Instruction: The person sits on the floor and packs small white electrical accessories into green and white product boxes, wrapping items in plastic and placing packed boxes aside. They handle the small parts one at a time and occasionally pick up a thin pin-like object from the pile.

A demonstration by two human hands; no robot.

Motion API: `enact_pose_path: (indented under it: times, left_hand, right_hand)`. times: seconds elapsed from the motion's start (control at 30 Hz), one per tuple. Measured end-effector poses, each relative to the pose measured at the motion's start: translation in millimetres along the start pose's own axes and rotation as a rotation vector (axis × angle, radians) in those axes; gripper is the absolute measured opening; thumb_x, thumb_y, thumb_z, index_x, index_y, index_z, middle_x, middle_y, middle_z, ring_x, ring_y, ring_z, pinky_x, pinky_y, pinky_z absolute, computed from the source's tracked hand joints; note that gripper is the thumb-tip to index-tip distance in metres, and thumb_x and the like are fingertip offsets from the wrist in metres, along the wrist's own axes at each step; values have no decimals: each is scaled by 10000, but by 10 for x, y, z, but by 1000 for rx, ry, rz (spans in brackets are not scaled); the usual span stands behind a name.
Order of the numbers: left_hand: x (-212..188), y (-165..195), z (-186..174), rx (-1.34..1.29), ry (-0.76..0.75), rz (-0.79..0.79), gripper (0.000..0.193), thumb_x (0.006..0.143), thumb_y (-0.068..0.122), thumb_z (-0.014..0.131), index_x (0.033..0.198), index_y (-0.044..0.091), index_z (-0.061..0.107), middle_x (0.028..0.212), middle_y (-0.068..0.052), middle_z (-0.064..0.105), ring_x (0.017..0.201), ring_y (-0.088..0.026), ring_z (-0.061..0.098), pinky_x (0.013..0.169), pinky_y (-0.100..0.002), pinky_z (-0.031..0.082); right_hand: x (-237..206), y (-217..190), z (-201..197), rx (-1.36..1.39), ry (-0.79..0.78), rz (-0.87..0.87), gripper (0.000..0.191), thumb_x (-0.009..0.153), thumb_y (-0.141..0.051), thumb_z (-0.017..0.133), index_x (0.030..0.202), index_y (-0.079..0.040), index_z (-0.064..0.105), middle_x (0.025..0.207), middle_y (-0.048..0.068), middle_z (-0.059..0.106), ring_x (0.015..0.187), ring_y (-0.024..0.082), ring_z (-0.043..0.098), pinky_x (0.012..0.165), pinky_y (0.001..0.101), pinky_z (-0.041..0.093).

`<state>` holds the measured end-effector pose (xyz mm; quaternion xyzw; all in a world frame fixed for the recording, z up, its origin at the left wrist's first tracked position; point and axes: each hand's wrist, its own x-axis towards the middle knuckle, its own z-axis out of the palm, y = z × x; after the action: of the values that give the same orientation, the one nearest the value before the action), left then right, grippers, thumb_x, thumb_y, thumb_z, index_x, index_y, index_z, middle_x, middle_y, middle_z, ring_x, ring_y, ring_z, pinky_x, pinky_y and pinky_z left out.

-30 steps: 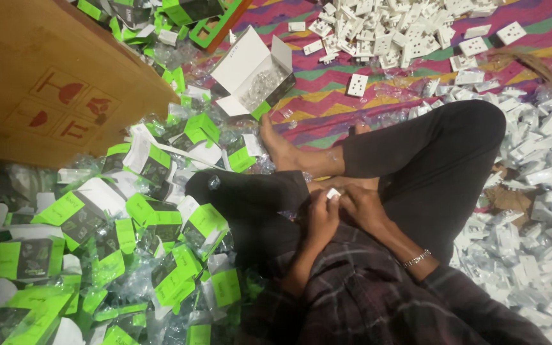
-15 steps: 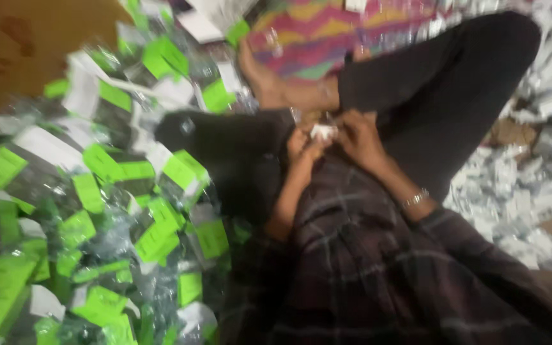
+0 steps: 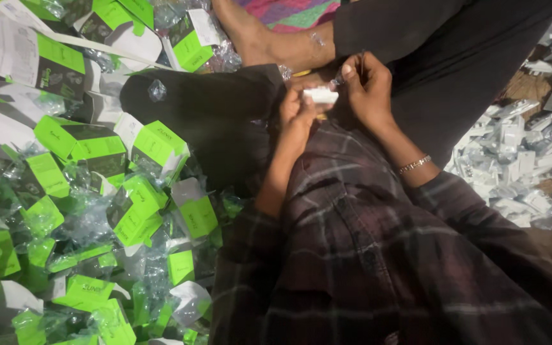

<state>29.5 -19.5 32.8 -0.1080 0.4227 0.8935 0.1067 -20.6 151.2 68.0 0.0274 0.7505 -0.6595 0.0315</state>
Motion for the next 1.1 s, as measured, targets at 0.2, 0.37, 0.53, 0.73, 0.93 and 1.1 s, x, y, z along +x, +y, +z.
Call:
enact_pose_path:
  times: [0.2, 0.37, 0.53, 0.73, 0.93, 1.1]
  left_hand:
    - [91, 20, -4, -89, 64, -110, 445, 1038, 112, 594, 1461, 78, 460, 1130, -35, 627, 942, -132, 647, 765, -297, 554]
    - [24, -29, 34, 28, -247, -234, 458, 1071, 123, 631, 1493, 43, 470, 992, -62, 606, 788, -122, 574, 662, -265, 470]
    - [26, 31, -6, 114, -247, -123, 522, 1019, 94, 683, 1488, 53, 459, 1051, -84, 684, 823, -115, 607, 704, -257, 489]
    - [-108, 85, -6, 155, -668, -352, 541, 1028, 43, 702, 1529, 39, 496, 1189, -92, 719, 1026, -102, 632, 886, -237, 502]
    - [75, 84, -36, 65, 16, -37, 489, 1020, 66, 644, 1490, 22, 519, 1153, -70, 715, 837, -73, 593, 699, -214, 466]
    - [70, 67, -68, 77, 29, -94, 460, 1071, 144, 628, 1504, 2, 561, 992, -19, 656, 705, -54, 505, 592, -197, 398]
  right_hand:
    - [-77, -115, 5, -67, -281, -86, 116, 1085, -56, 600, 1014, 28, 634, 932, 14, 643, 838, 56, 578, 718, 232, 490]
    - [-55, -9, -46, 43, 62, 5, 137, 1111, -90, 622, 1013, 3, 648, 873, -18, 636, 768, 45, 539, 677, 219, 448]
    - [-36, 120, -87, 123, 5, -31, 136, 1142, -129, 612, 1050, -29, 618, 850, -50, 561, 730, 33, 481, 642, 210, 397]
    - [140, 123, -170, 573, 332, 47, 127, 1040, -139, 661, 956, -117, 568, 801, -29, 566, 649, 66, 504, 552, 258, 414]
    - [1, -163, -64, -233, -183, -292, 128, 1094, -112, 730, 1123, 12, 713, 1022, 90, 710, 877, 108, 659, 734, 257, 501]
    - [-75, -389, -35, -315, -336, -225, 392, 970, -135, 798, 1290, 58, 679, 1067, 143, 738, 790, 103, 602, 689, 259, 494]
